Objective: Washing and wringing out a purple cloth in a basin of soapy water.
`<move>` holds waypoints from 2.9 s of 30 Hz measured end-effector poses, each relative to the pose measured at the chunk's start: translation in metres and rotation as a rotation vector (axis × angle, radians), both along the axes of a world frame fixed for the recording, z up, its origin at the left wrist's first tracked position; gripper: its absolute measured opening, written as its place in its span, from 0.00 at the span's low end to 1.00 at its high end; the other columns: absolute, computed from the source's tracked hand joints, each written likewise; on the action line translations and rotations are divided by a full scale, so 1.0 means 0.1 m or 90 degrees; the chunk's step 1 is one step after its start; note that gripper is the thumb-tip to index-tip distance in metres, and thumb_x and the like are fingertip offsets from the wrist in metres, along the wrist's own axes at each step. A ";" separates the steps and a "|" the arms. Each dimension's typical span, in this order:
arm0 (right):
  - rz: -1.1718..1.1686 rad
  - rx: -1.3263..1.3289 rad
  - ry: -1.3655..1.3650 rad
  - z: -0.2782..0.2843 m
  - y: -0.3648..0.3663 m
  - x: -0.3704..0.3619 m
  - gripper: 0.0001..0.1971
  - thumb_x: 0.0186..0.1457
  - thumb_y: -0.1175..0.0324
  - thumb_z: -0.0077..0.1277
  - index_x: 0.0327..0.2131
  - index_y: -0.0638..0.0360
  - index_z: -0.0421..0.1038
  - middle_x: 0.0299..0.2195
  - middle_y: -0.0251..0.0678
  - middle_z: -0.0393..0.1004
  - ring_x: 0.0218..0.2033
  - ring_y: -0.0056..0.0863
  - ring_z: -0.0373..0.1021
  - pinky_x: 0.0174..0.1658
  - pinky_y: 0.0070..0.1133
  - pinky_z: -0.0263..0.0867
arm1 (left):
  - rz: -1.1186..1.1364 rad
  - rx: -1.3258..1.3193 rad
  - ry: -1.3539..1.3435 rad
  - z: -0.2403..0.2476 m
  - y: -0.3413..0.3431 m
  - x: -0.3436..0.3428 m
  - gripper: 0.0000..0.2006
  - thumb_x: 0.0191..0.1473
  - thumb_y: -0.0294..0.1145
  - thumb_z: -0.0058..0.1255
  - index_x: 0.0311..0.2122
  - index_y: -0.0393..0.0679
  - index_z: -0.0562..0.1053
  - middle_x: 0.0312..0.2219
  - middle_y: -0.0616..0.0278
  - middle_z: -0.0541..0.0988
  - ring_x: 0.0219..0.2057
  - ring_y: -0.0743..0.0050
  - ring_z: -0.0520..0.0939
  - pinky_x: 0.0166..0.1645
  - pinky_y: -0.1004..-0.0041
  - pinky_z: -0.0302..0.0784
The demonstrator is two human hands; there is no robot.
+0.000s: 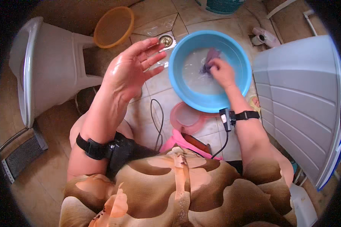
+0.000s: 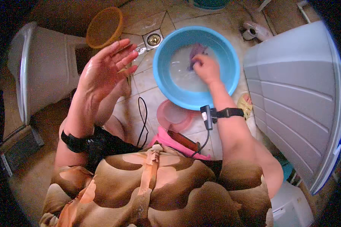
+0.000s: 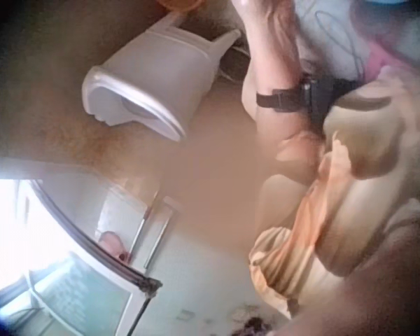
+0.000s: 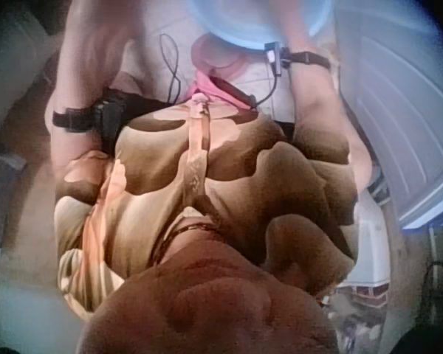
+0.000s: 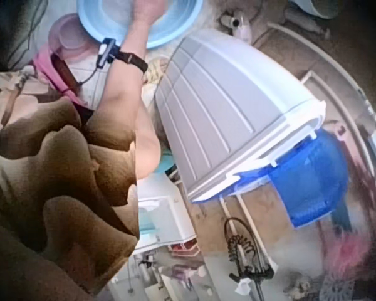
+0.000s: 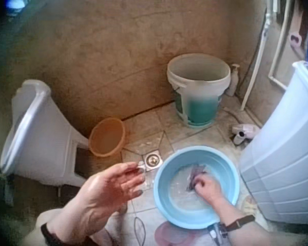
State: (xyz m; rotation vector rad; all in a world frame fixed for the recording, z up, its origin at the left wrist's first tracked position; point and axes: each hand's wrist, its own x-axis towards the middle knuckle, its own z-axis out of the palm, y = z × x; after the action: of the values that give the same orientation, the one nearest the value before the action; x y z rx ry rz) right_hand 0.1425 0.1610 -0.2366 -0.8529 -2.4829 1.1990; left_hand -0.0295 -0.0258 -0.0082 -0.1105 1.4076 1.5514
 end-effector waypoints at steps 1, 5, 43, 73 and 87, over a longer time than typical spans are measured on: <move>-0.003 0.003 0.001 -0.13 -0.03 0.06 0.11 0.44 0.69 0.46 0.34 0.51 0.74 0.32 0.43 0.74 0.35 0.41 0.70 0.39 0.30 0.65 | -0.013 0.010 -0.004 -0.02 0.00 0.01 0.17 0.50 0.40 0.49 0.43 0.42 0.69 0.40 0.61 0.74 0.41 0.71 0.74 0.47 0.67 0.66; 0.138 0.028 -0.303 -0.66 -0.17 0.16 0.10 0.44 0.70 0.44 0.31 0.51 0.73 0.32 0.38 0.74 0.36 0.33 0.70 0.40 0.27 0.64 | -0.030 0.013 0.005 0.02 0.03 0.08 0.16 0.51 0.40 0.48 0.42 0.42 0.69 0.40 0.60 0.74 0.40 0.71 0.74 0.46 0.69 0.67; 0.122 0.058 0.069 2.56 -0.15 0.16 0.09 0.41 0.71 0.44 0.26 0.60 0.74 0.26 0.38 0.73 0.29 0.29 0.69 0.36 0.23 0.65 | -0.182 0.171 -0.343 -0.49 0.95 0.71 0.30 0.50 0.62 0.37 0.41 0.40 0.68 0.37 0.55 0.72 0.42 0.59 0.72 0.48 0.56 0.67; -0.207 -0.681 0.304 2.10 0.11 0.41 0.08 0.52 0.68 0.45 0.35 0.57 0.69 0.32 0.33 0.73 0.34 0.26 0.69 0.40 0.27 0.64 | -0.125 0.153 -0.155 -0.34 0.87 0.71 0.16 0.53 0.29 0.29 0.43 0.33 0.65 0.40 0.49 0.73 0.42 0.56 0.74 0.50 0.57 0.67; -0.259 -0.656 0.269 2.08 0.16 0.26 0.15 0.48 0.54 0.47 0.32 0.56 0.69 0.32 0.32 0.72 0.33 0.28 0.66 0.43 0.31 0.60 | -0.145 0.290 -0.206 -0.50 0.96 0.75 0.24 0.58 0.50 0.31 0.46 0.39 0.66 0.41 0.56 0.74 0.43 0.62 0.74 0.49 0.62 0.68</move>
State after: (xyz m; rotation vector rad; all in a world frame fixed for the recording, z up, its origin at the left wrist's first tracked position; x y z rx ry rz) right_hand 0.1684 0.1766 -0.0283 -1.0745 -1.1827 2.1943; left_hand 0.0457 0.0700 -0.0579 0.0712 0.7655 1.5423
